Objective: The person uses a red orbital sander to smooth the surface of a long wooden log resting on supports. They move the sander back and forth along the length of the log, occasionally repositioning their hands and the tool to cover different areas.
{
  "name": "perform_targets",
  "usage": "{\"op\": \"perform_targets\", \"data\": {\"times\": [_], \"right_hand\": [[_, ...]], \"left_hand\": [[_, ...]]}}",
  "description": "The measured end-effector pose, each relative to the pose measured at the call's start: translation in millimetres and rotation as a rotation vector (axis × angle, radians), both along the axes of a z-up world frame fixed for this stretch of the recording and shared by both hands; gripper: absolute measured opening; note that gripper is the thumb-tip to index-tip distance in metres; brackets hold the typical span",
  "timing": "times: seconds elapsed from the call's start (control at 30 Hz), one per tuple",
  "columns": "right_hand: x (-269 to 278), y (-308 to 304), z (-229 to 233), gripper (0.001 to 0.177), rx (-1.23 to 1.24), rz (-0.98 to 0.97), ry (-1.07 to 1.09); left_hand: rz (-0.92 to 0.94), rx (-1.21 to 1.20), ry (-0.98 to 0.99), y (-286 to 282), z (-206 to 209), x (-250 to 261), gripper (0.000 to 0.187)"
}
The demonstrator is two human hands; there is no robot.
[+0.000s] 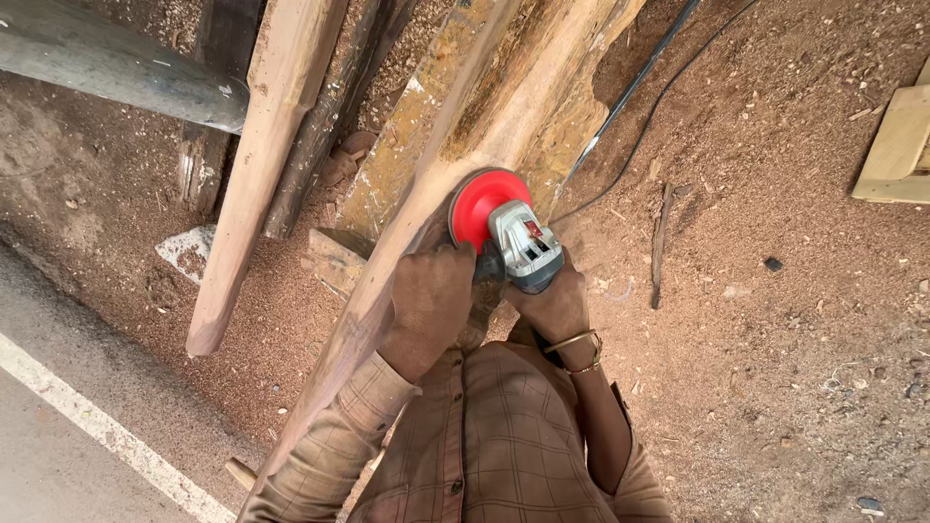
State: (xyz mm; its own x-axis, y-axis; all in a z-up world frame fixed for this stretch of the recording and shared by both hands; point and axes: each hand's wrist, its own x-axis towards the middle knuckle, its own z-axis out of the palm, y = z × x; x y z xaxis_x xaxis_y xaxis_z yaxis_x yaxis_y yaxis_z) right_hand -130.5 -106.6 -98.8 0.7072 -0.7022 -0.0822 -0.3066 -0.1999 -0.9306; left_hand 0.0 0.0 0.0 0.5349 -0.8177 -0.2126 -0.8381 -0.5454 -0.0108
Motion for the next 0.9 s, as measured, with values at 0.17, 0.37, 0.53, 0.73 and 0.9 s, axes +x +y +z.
{"op": "perform_targets", "data": {"times": [0.17,0.37,0.53,0.73,0.9], "right_hand": [[-15,9,2,0.075,0.142,0.109,0.179],[-12,4,29,0.08,0.16,0.123,0.26],[-11,-5,25,0.074,0.113,0.001,0.298],[4,-2,16,0.07,0.129,0.106,0.238],[12,8,29,0.076,0.094,0.212,0.234]], "left_hand": [[0.023,0.07,0.051,24,3,-12,0.009],[0.073,0.034,0.041,23,19,-13,0.01],[0.016,-0.099,0.025,7,7,-9,0.009],[0.065,0.047,0.06,13,6,5,0.014],[0.116,0.025,0.006,37,19,7,0.011]]}}
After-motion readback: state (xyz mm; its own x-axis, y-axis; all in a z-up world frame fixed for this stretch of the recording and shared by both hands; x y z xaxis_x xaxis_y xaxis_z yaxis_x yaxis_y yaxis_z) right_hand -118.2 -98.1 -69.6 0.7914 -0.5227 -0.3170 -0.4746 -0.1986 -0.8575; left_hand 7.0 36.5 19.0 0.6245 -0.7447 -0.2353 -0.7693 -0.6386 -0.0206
